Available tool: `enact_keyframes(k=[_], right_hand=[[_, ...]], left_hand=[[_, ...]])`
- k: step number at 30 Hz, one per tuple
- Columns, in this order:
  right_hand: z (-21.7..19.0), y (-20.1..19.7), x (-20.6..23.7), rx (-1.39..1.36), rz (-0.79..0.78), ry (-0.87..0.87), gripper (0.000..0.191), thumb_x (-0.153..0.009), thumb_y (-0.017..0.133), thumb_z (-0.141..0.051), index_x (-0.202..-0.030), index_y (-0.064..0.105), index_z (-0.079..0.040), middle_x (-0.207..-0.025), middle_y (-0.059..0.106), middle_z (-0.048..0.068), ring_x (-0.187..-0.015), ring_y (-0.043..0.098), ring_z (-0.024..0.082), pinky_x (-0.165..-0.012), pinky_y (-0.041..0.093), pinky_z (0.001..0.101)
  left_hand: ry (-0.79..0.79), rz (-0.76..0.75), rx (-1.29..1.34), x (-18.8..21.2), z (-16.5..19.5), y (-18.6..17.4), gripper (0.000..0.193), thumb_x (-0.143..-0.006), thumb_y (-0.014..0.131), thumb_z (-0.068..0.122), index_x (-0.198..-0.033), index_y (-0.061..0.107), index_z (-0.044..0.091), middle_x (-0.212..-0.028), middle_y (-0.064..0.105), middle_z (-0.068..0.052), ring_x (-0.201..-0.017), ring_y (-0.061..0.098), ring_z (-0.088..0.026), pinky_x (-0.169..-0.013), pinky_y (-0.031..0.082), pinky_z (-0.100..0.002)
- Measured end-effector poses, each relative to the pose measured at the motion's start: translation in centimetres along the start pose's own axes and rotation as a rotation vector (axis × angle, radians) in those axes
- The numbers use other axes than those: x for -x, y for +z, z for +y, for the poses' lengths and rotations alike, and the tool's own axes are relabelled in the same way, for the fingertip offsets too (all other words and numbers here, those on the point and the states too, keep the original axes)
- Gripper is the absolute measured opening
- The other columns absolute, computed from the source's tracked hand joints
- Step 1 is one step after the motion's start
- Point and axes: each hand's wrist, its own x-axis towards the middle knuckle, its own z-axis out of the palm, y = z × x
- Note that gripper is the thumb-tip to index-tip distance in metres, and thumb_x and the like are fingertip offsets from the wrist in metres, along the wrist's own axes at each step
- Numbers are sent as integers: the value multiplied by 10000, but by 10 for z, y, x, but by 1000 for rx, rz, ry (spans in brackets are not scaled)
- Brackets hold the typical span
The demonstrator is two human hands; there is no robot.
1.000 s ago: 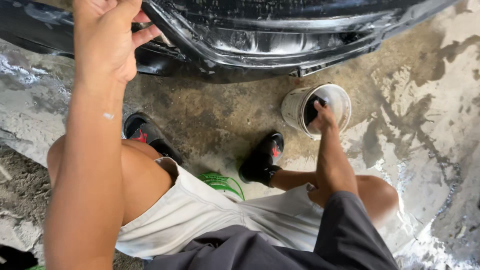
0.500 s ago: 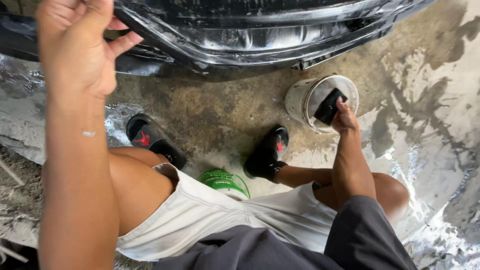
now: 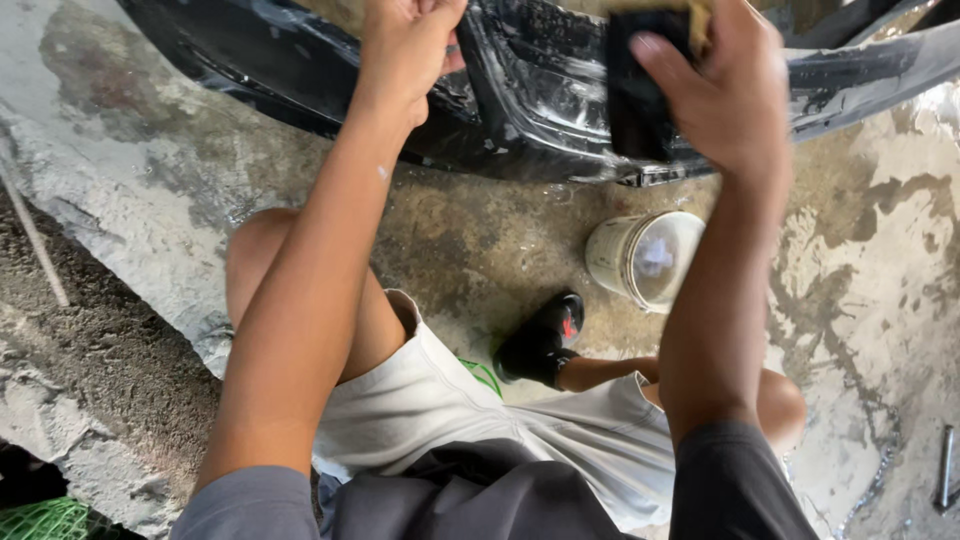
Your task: The person sits on the floor and sands a detached black car bumper using a sanding block. They repeatedly dip the block into a bucket of water and continue sanding the surface.
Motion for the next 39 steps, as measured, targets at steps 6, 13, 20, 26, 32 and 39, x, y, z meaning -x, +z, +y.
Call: enact_keyframes(k=[6,13,20,26,32,39], right_hand=[[-55,115,-42,238,306,-134,253,-982,742,-29,-1166,568,-32,-1040,594,192,-921,571,384,-834,468,479],[-35,131,29,284,215,-124,428,-868,717,28,-1257,537,18,-1109,576,223,-980,579,418,-876,485,526],[-45,149,6,207,374,-50,359,-925,738,38,-1234,561,-8,-1099,607,185,-953,632,386,-824,533,475],[-18,173,27,220,369,-22,404,-873,708,58,-1248,561,15,-1152,597,213,-1029,605,407,-895,513,481],[22,140,103,447,324,35,264,-902,725,-11,-1154,658,-45,-1118,644,156,-1007,613,369,-892,462,482],[0,214,60,258,499,93,322,-912,695,-2,-1223,612,-20,-1197,637,166,-1080,618,355,-950,466,467]], left_hand=[[56,-9,44,1,3,13,274,-1022,683,165,-780,566,111,-667,534,53,-581,580,-88,-536,511,-289],[54,29,22,3,4,26,216,-1029,689,171,-851,602,87,-700,601,73,-574,568,-46,-510,497,-247],[130,-2,-16,4,-2,22,316,-1082,707,187,-840,573,35,-683,511,50,-570,476,-45,-499,425,-263],[51,26,1,6,6,19,144,-1006,677,170,-895,669,79,-732,655,67,-559,541,-37,-497,458,-245],[-24,13,-61,8,13,16,216,-1044,702,236,-899,668,81,-768,638,71,-664,562,-19,-591,542,-224],[-52,31,-16,5,13,8,216,-1014,696,267,-864,626,128,-748,557,98,-650,530,-31,-588,504,-242]])
